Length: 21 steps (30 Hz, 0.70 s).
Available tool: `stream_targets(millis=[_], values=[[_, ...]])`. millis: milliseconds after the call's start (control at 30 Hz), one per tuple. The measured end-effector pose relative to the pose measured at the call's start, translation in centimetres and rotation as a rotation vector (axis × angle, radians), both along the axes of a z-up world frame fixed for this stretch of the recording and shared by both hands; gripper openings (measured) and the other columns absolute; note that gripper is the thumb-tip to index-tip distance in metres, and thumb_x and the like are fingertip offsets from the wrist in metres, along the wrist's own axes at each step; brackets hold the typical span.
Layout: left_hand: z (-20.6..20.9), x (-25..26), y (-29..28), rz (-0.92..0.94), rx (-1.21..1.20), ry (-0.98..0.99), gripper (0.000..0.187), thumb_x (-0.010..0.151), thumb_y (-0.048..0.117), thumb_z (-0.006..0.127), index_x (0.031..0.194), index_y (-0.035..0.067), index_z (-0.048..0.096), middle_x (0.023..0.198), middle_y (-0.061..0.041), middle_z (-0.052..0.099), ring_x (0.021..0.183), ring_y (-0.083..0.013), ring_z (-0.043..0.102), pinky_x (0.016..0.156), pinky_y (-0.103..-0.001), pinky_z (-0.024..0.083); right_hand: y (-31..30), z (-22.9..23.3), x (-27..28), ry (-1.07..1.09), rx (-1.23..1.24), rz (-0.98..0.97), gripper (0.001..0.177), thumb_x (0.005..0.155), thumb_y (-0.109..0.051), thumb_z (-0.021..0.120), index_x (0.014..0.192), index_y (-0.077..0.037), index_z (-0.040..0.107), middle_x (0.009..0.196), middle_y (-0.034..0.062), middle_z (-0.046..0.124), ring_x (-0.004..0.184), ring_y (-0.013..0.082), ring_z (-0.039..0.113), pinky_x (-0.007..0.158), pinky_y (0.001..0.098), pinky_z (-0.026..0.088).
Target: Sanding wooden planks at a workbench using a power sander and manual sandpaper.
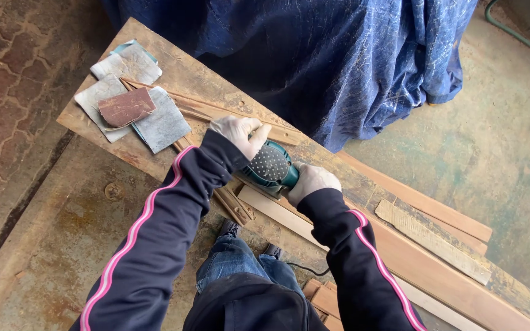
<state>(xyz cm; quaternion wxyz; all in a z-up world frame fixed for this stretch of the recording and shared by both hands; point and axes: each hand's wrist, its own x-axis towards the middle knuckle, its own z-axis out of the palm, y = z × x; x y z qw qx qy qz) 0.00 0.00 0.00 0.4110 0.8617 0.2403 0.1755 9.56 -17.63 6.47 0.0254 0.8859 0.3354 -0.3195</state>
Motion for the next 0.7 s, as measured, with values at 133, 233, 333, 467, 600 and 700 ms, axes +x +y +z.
stream_targets(millis=[133, 233, 333, 467, 600, 700], values=[[-0.3, 2.8, -3.5, -0.034, -0.060, 0.082, 0.040, 0.098, 0.043, 0.058, 0.083, 0.011, 0.076, 0.069, -0.014, 0.072, 0.058, -0.0282, 0.070, 0.060, -0.040, 0.055, -3.8, -0.3, 2.3, -0.020, -0.012, -0.002, 0.046, 0.073, -0.040, 0.080, 0.116, -0.024, 0.072, 0.095, 0.0155, 0.077, 0.094, 0.0354, 0.074, 0.086, 0.0455, 0.057], [-0.4, 5.6, -7.4, -0.070, -0.059, 0.058, 0.041, 0.098, 0.044, 0.056, 0.084, 0.011, 0.076, 0.069, -0.014, 0.072, 0.058, -0.0278, 0.070, 0.059, -0.040, 0.055, -8.5, -1.6, 4.6, -0.038, -0.012, -0.034, 0.050, 0.071, -0.041, 0.082, 0.116, -0.023, 0.072, 0.097, 0.0164, 0.077, 0.095, 0.0353, 0.073, 0.087, 0.0449, 0.057], [-0.6, 8.2, -12.2, -0.113, -0.055, 0.034, 0.044, 0.098, 0.045, 0.055, 0.082, 0.010, 0.076, 0.069, -0.015, 0.072, 0.060, -0.0289, 0.070, 0.061, -0.041, 0.055, -13.8, -2.1, 6.5, -0.046, -0.050, -0.090, 0.051, 0.069, -0.043, 0.085, 0.114, -0.021, 0.072, 0.097, 0.0164, 0.077, 0.096, 0.0346, 0.074, 0.088, 0.0440, 0.057], [-0.2, 10.4, -17.4, -0.140, -0.108, 0.040, 0.044, 0.095, 0.046, 0.058, 0.078, 0.009, 0.076, 0.071, -0.018, 0.072, 0.066, -0.0344, 0.071, 0.065, -0.045, 0.055, -18.8, -1.8, 8.4, -0.044, -0.170, -0.153, 0.050, 0.069, -0.045, 0.085, 0.111, -0.021, 0.074, 0.096, 0.0145, 0.078, 0.094, 0.0331, 0.075, 0.087, 0.0438, 0.058], [0.2, 10.6, -18.1, -0.138, -0.132, 0.058, 0.045, 0.096, 0.046, 0.058, 0.077, 0.007, 0.074, 0.074, -0.019, 0.072, 0.069, -0.0349, 0.072, 0.067, -0.046, 0.055, -18.7, -1.5, 8.5, -0.035, -0.244, -0.186, 0.049, 0.070, -0.047, 0.085, 0.110, -0.021, 0.075, 0.094, 0.0130, 0.079, 0.093, 0.0321, 0.076, 0.087, 0.0435, 0.058], [0.5, 9.4, -15.0, -0.125, -0.122, 0.074, 0.043, 0.094, 0.046, 0.058, 0.078, 0.009, 0.076, 0.069, -0.020, 0.071, 0.066, -0.0346, 0.071, 0.066, -0.045, 0.056, -15.8, -1.2, 7.8, -0.036, -0.232, -0.161, 0.050, 0.070, -0.048, 0.083, 0.112, -0.022, 0.074, 0.094, 0.0124, 0.079, 0.093, 0.0318, 0.076, 0.087, 0.0434, 0.059]])
